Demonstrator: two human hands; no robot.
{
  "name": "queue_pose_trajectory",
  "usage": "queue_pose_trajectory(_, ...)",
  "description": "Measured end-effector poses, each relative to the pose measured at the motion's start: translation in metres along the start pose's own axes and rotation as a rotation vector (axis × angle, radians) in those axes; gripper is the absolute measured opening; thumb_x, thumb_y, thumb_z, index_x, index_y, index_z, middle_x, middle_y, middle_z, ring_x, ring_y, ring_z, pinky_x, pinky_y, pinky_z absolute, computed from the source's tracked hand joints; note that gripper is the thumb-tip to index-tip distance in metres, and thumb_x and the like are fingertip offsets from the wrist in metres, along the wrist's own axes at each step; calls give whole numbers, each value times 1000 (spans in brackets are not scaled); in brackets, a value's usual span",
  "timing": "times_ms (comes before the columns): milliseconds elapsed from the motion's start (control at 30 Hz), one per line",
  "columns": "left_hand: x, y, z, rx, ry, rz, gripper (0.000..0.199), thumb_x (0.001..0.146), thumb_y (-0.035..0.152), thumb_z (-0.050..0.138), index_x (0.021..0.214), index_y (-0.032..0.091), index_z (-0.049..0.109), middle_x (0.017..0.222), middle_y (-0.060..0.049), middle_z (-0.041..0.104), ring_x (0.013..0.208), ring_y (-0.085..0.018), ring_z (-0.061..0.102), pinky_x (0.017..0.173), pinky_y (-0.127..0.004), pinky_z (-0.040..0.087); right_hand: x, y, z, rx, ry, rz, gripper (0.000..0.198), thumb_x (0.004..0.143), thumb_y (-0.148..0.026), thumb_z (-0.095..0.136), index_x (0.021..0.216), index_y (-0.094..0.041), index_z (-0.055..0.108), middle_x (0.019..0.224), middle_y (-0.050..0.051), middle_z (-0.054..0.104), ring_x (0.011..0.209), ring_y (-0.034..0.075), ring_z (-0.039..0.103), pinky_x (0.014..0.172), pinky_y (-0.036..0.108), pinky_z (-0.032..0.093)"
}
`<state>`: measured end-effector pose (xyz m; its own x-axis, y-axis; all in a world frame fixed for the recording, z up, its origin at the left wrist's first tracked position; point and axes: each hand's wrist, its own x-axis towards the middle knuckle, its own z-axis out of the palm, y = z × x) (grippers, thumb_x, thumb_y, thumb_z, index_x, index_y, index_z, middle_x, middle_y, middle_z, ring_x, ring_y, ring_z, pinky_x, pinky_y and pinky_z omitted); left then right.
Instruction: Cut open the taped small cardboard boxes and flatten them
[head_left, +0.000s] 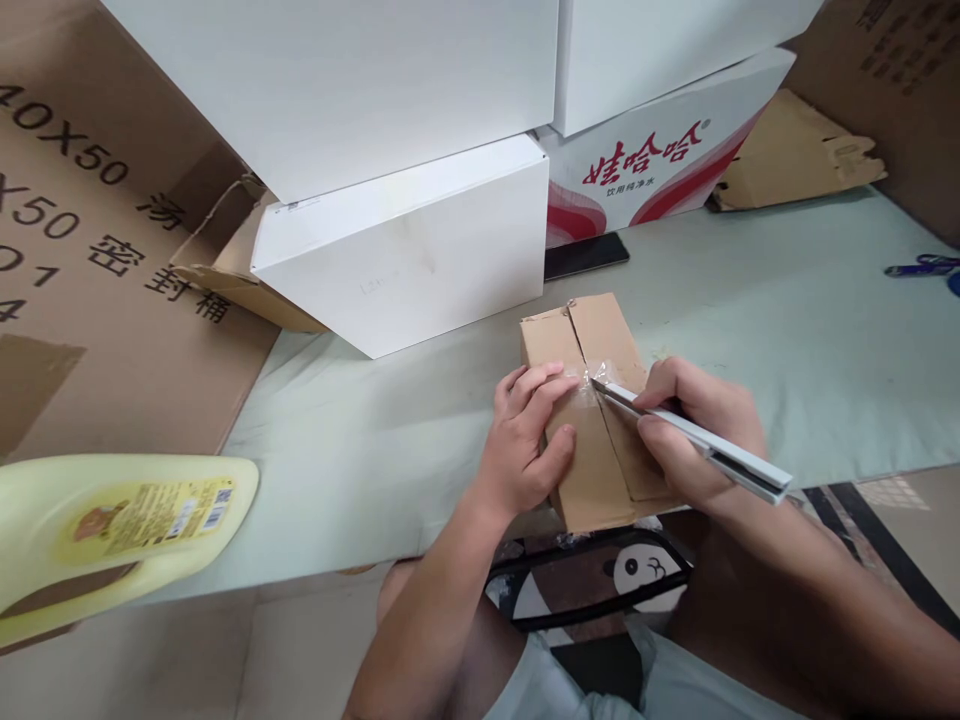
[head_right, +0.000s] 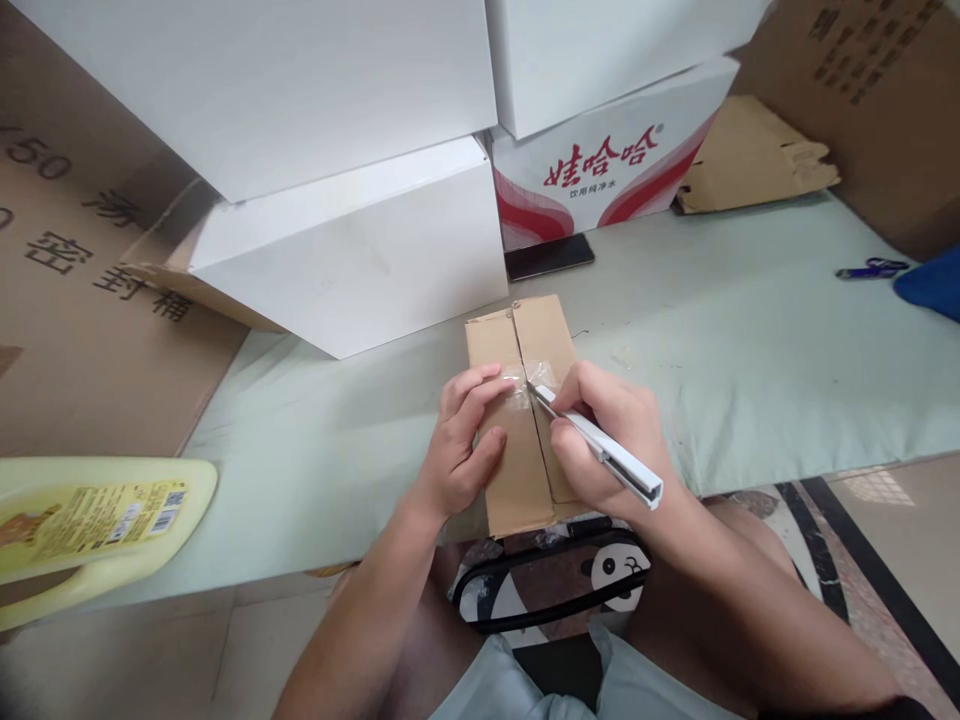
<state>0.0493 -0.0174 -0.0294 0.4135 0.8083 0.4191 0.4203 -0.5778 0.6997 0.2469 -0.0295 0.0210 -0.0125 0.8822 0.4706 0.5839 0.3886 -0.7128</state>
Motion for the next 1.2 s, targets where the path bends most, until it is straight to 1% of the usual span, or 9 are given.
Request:
queue_pose_trajectory(267,0,1,0,9,-7,-21,41,104,40,43,139,23,58,146,-13,61,141,-28,52,125,-48,32,1,-1,-1,17,-15,40,7,68,-19,50,68,-25,48,51,-5,46,43,12,38,43,27,30)
queue_pose_trajectory(467,1,0,1,2,4,-21,41,103,41,44,138,23,59,145,-13,62,139,-29,53,123,-48,32,1,-1,-2,69,-16,38,7,70,-21,53,68,-26,49,49,-5,47,43,12,39,43,28,31)
queue_pose_trajectory(667,2,-2,2,26,-3,-18,41,102,39,45,137,24,59,145,-13,61,139,-29,53,123,-48,32,1,-2,-2,36,-14,89,7,68,-20,52,68,-26,48,50,-5,47,42,13,39,43,29,30)
queue_pose_trajectory(867,1,-2,1,29,0,-6,41,102,38,44,137,22,59,145,-14,61,140,-29,53,124,-47,32,0,-2,0,13,4,73,10,66,-18,51,68,-26,47,50,-5,47,43,13,40,43,29,29)
queue_pose_trajectory(1000,1,-2,1,22,0,-6,41,103,39,44,137,21,59,146,-14,61,140,-28,53,124,-47,33,-1,-1,0,25,-4,54,11,67,-16,51,69,-25,47,51,-5,48,44,13,41,43,28,30)
queue_pose_trajectory(1200,2,-2,-1,36,-15,-20,42,104,41,42,137,22,60,146,-14,62,141,-28,54,124,-47,34,3,-3,-4,54,-1,32,8,68,-18,51,67,-26,47,51,-4,47,44,13,40,44,30,30)
